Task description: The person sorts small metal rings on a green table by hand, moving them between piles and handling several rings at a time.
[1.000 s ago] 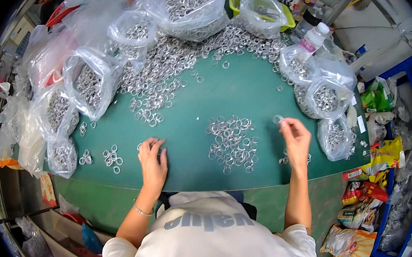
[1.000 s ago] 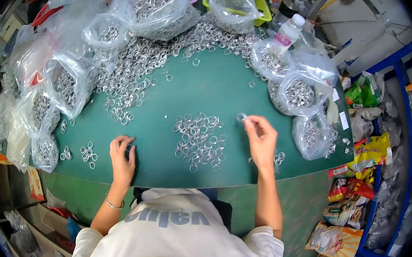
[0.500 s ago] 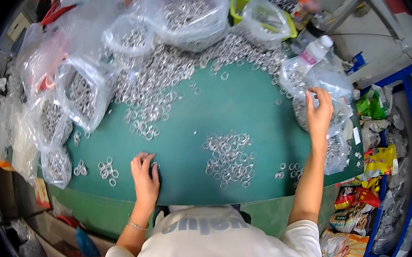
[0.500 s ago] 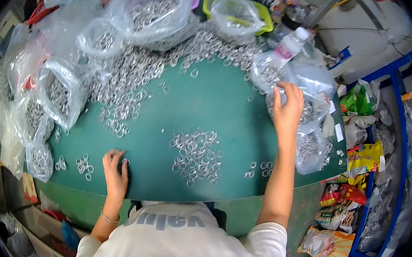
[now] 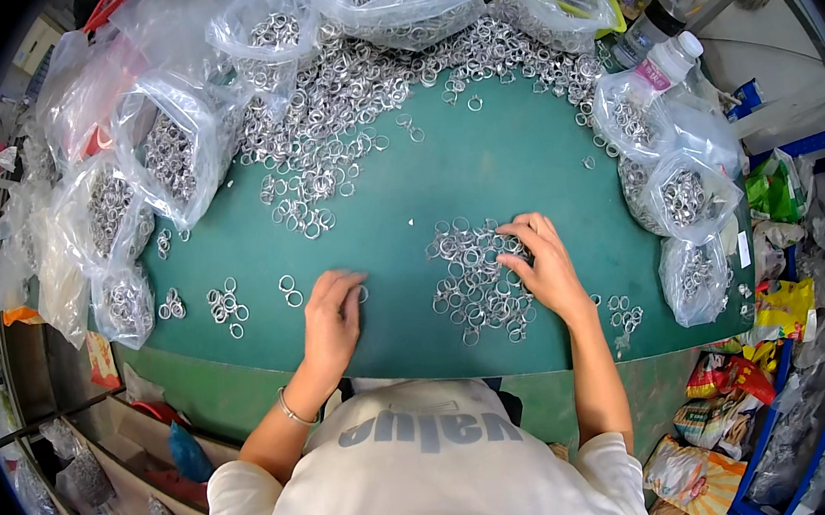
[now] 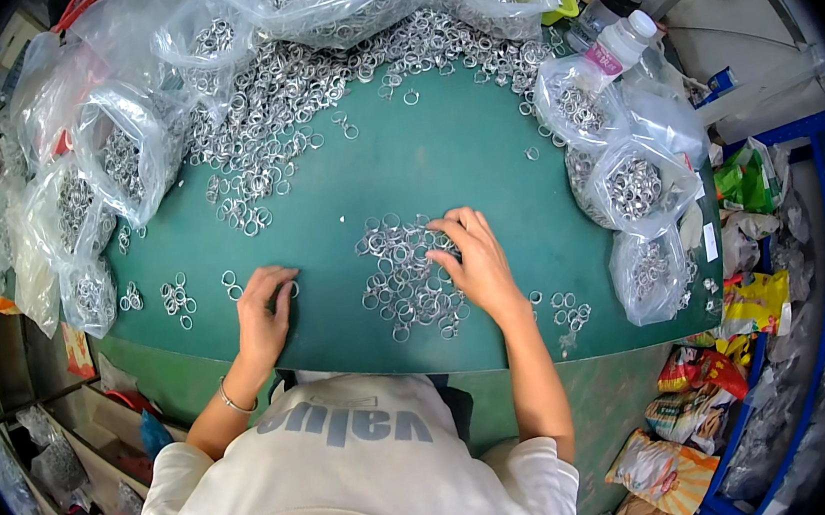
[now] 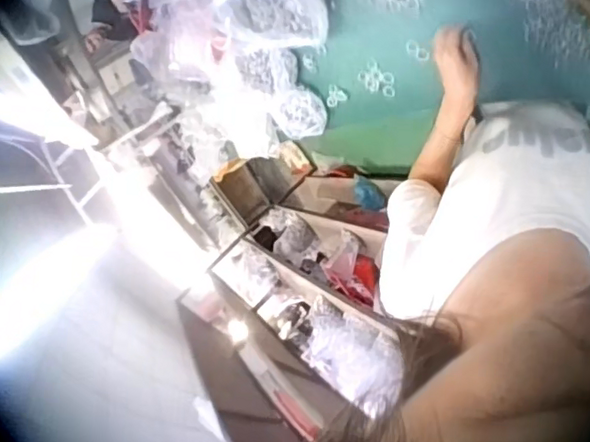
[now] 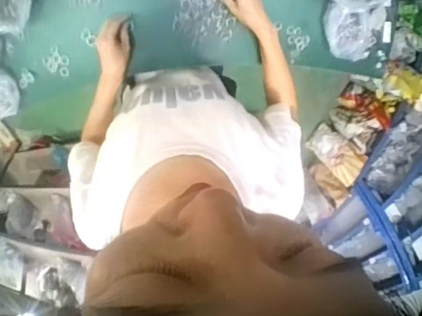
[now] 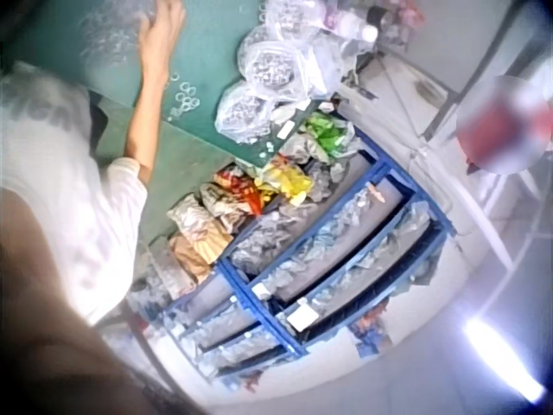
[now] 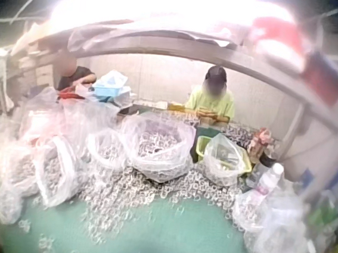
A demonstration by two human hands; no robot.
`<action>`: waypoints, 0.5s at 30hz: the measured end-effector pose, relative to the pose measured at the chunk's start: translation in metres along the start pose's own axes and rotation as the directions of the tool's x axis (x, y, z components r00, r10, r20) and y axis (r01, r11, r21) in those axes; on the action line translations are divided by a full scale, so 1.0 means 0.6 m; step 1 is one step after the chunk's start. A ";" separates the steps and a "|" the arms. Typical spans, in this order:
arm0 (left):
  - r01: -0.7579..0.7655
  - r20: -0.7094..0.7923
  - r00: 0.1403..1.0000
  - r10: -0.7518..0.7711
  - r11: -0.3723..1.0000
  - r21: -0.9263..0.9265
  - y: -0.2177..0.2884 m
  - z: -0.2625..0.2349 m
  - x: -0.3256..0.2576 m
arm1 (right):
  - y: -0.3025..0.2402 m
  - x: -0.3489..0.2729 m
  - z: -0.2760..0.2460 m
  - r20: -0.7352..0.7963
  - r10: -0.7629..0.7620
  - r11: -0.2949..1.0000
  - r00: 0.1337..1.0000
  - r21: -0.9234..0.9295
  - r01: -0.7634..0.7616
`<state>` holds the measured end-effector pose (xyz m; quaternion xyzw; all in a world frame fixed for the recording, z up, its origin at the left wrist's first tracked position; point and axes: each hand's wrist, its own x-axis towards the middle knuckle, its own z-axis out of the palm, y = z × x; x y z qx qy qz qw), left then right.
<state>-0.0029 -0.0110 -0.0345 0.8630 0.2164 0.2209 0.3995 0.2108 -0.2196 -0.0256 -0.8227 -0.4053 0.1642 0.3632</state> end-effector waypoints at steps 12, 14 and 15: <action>0.033 0.209 0.978 0.005 0.983 -0.179 0.040 0.067 0.028 | -0.009 -0.072 -0.033 -0.101 -0.058 0.997 0.993 -0.055 0.052; -0.039 0.211 0.975 0.076 0.984 -0.173 0.048 0.065 0.029 | -0.017 -0.084 -0.029 -0.173 -0.035 0.997 0.984 -0.069 0.024; -0.052 0.195 0.977 0.081 0.987 -0.152 0.049 0.064 0.028 | -0.022 -0.087 -0.026 -0.208 -0.023 0.997 0.978 -0.073 0.008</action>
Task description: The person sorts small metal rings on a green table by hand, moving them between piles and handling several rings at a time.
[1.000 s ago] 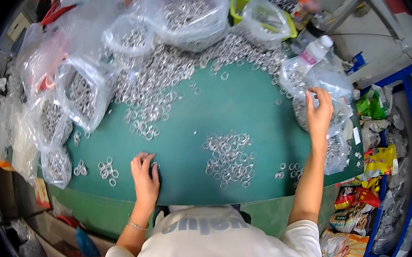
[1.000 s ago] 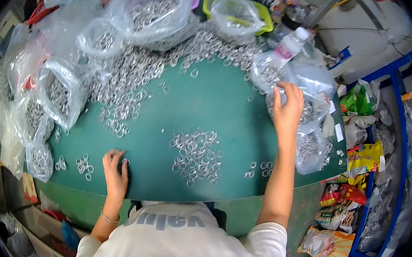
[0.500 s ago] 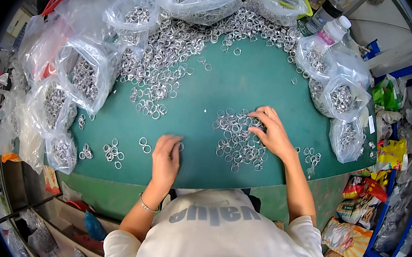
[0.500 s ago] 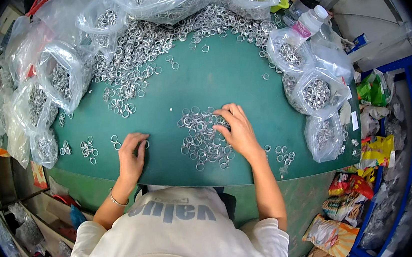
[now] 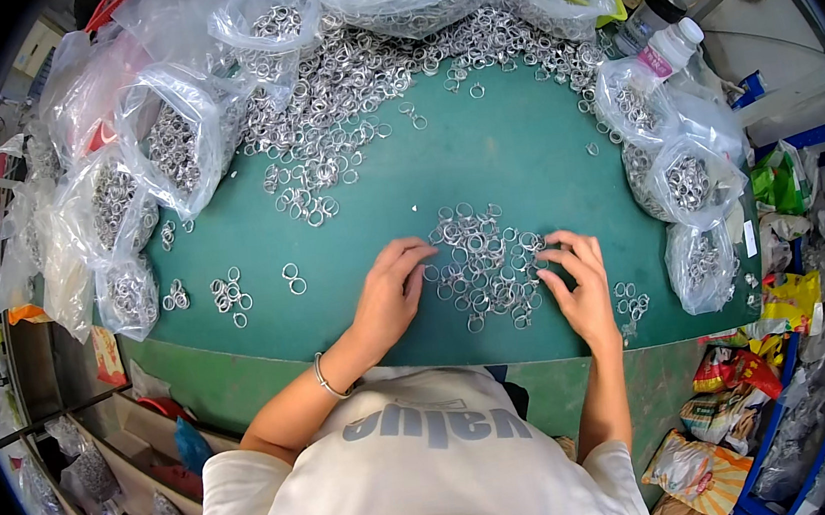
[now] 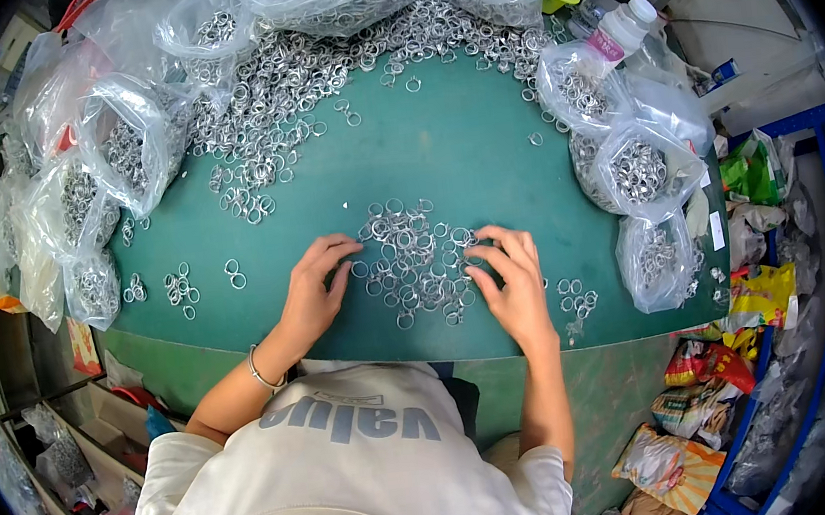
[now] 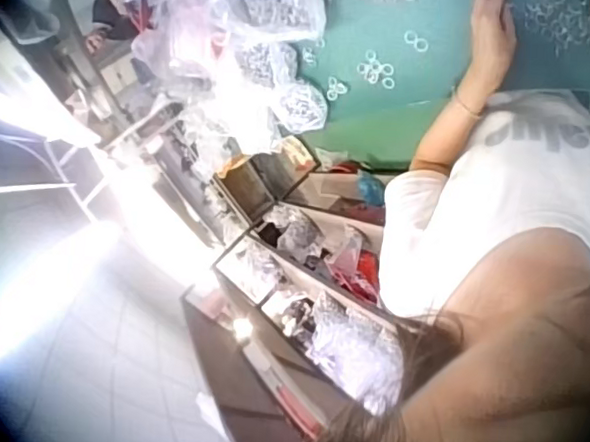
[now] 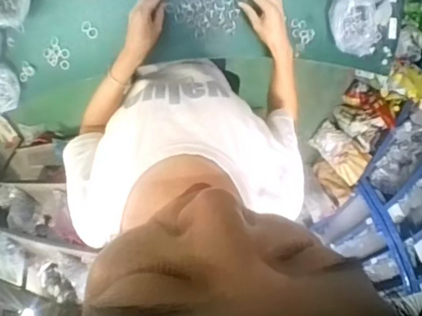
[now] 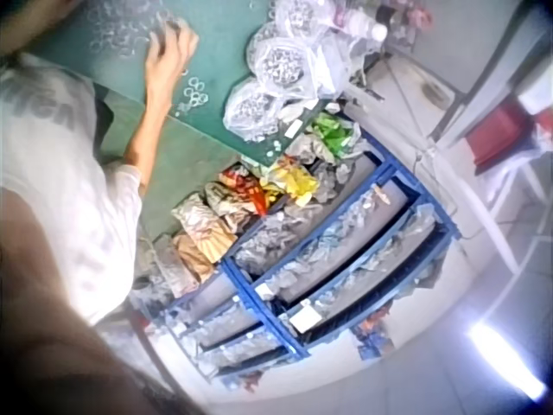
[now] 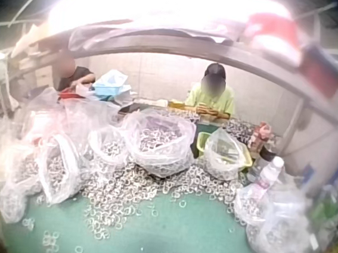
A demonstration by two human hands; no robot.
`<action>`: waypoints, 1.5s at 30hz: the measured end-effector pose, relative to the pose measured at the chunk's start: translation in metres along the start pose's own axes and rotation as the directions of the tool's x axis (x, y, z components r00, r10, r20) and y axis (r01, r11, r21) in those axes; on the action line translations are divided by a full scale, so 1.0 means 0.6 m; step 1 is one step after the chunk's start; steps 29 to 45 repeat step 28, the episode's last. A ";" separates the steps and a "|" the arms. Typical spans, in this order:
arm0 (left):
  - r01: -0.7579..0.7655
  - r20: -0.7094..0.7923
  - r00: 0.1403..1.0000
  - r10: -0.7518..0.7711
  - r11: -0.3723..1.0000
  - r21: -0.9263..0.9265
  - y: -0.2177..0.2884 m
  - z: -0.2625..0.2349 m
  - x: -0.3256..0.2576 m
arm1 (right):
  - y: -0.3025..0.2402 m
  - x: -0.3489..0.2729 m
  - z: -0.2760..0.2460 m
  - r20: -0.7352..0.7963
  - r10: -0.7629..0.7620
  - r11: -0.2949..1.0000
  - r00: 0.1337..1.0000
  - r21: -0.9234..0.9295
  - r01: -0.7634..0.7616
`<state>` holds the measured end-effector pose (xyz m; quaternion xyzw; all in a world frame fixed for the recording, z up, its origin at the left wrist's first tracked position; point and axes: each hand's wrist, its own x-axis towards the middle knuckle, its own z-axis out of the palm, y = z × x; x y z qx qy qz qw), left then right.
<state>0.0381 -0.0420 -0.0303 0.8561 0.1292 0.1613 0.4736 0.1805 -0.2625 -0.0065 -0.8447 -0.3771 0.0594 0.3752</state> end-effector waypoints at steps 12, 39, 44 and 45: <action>-0.051 0.048 0.998 0.044 0.986 0.162 -0.002 -0.006 -0.016 | -0.025 0.005 0.040 -0.013 0.061 0.985 0.998 0.161 -0.058; -0.010 0.105 0.994 0.015 0.999 -0.048 0.001 0.006 -0.008 | -0.002 -0.003 0.028 -0.111 -0.003 1.000 0.994 0.002 0.003; -0.010 0.105 0.994 0.015 0.999 -0.048 0.001 0.006 -0.008 | -0.002 -0.003 0.028 -0.111 -0.003 1.000 0.994 0.002 0.003; -0.010 0.105 0.994 0.015 0.999 -0.048 0.001 0.006 -0.008 | -0.002 -0.003 0.028 -0.111 -0.003 1.000 0.994 0.002 0.003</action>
